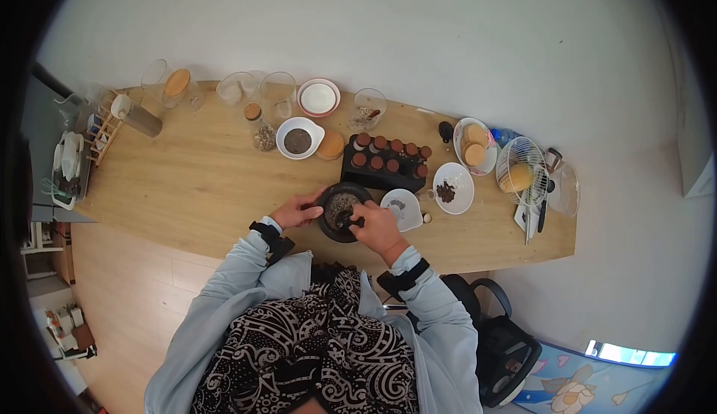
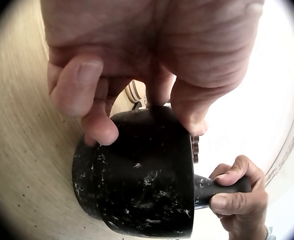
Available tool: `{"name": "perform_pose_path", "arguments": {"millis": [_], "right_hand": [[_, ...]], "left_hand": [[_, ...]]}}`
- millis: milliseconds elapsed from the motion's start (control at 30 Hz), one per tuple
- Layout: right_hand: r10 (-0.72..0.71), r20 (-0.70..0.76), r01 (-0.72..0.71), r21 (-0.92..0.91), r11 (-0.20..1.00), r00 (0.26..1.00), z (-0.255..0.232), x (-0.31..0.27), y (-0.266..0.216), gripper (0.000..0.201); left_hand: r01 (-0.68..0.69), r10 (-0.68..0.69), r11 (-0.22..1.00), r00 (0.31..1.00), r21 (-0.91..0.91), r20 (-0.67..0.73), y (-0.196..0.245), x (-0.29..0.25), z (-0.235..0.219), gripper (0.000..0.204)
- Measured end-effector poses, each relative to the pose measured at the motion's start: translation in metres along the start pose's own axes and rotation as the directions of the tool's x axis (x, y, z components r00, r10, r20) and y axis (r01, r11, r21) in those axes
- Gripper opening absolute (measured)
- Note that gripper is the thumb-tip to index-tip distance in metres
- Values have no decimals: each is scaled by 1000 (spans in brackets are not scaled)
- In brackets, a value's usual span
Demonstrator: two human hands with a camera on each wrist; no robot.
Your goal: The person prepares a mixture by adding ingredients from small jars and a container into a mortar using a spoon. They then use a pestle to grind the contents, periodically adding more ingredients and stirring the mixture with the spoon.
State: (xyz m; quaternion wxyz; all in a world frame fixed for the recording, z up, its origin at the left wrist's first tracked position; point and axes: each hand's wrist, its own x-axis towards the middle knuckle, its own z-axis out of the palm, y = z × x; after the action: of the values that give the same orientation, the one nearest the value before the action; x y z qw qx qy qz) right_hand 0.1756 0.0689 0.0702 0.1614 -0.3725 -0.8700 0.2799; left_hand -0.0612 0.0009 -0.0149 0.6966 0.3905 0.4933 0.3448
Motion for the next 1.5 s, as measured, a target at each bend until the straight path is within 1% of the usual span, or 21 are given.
{"name": "perform_pose_path", "arguments": {"millis": [67, 133, 233, 300, 367, 400, 467, 500, 567, 600, 667, 700, 767, 800, 867, 1000, 1067, 1100, 1167, 1267, 1500], "right_hand": [[42, 42, -39, -59, 997, 998, -3, 3, 2, 21], [-8, -131, -9, -128, 992, 991, 5, 9, 1, 20], [-64, -151, 59, -39, 997, 987, 24, 8, -11, 23], [-94, -142, 90, -35, 995, 985, 21, 4, -6, 23], [-41, 79, 38, 29, 999, 996, 2, 2, 6, 22], [-38, 74, 36, 27, 999, 997, -1, 3, 8, 22], [19, 12, -18, -125, 992, 1000, -4, 7, 9, 23], [18, 11, -17, -124, 992, 1000, 1, 8, 7, 23], [-26, -86, 20, -67, 998, 996, 16, 12, 1, 24], [-27, -79, 22, -64, 998, 997, 16, 11, 1, 24], [-27, 26, 26, 49, 998, 999, 12, 10, 2, 24], [-26, 21, 25, 47, 999, 999, 7, 11, 5, 24], [55, 121, -56, 5, 998, 991, -6, 15, 10, 23], [54, 119, -55, 4, 998, 991, -5, 16, 8, 23], [9, -62, -13, -72, 997, 998, 5, 20, -1, 23], [-8, -61, 7, -30, 1000, 998, 15, 10, -5, 23], [-41, 67, 36, 76, 996, 997, 5, 7, 9, 21], [-43, 64, 38, 74, 997, 997, 2, 8, 11, 21], [2, 31, 0, -72, 997, 1000, -2, 13, 11, 20], [-35, -56, 30, -93, 995, 998, 13, 17, -5, 24], [-64, -45, 58, -132, 989, 997, -2, 2, -6, 23]], "left_hand": [[-19, 19, 1000, 1000, 12, -1, -3, 1, 0, 67], [-35, 35, 999, 999, 19, -13, -6, 4, -2, 69], [-2, 3, 1000, 1000, 31, -18, -7, 2, -1, 69], [-13, 15, 998, 1000, 58, -22, 2, -2, 1, 69], [-13, 14, 999, 1000, 49, -13, 1, -1, 0, 69], [-12, 13, 999, 1000, 39, -8, 1, 0, 0, 68], [-2, 2, 999, 1000, 49, -7, 3, -1, 0, 68], [13, -12, 998, 1000, 57, -9, 4, -2, 0, 68], [2, -1, 999, 1000, 47, -12, 5, -2, 0, 68], [-7, 8, 999, 1000, 37, -15, 3, -3, 1, 68], [-13, 14, 999, 1000, 38, -14, 3, -5, 1, 68], [-28, 28, 999, 1000, 42, -6, 5, -3, 1, 68], [-17, 17, 999, 1000, 37, -3, 5, -2, 2, 67], [2, -2, 1000, 1000, 29, -8, 4, -3, 2, 67], [-9, 10, 999, 1000, 47, -14, 2, -1, 2, 67], [1, 0, 999, 1000, 54, -9, -3, 0, -1, 66], [-18, 18, 999, 1000, 45, -4, -2, 1, 0, 66], [-32, 33, 999, 999, 34, -8, -2, 0, 1, 67], [-31, 31, 999, 999, 44, -8, -1, 0, 0, 67], [-18, 19, 999, 1000, 48, -12, 1, 0, 1, 68], [-8, 9, 998, 1000, 65, -22, -4, 1, 0, 68]]}}
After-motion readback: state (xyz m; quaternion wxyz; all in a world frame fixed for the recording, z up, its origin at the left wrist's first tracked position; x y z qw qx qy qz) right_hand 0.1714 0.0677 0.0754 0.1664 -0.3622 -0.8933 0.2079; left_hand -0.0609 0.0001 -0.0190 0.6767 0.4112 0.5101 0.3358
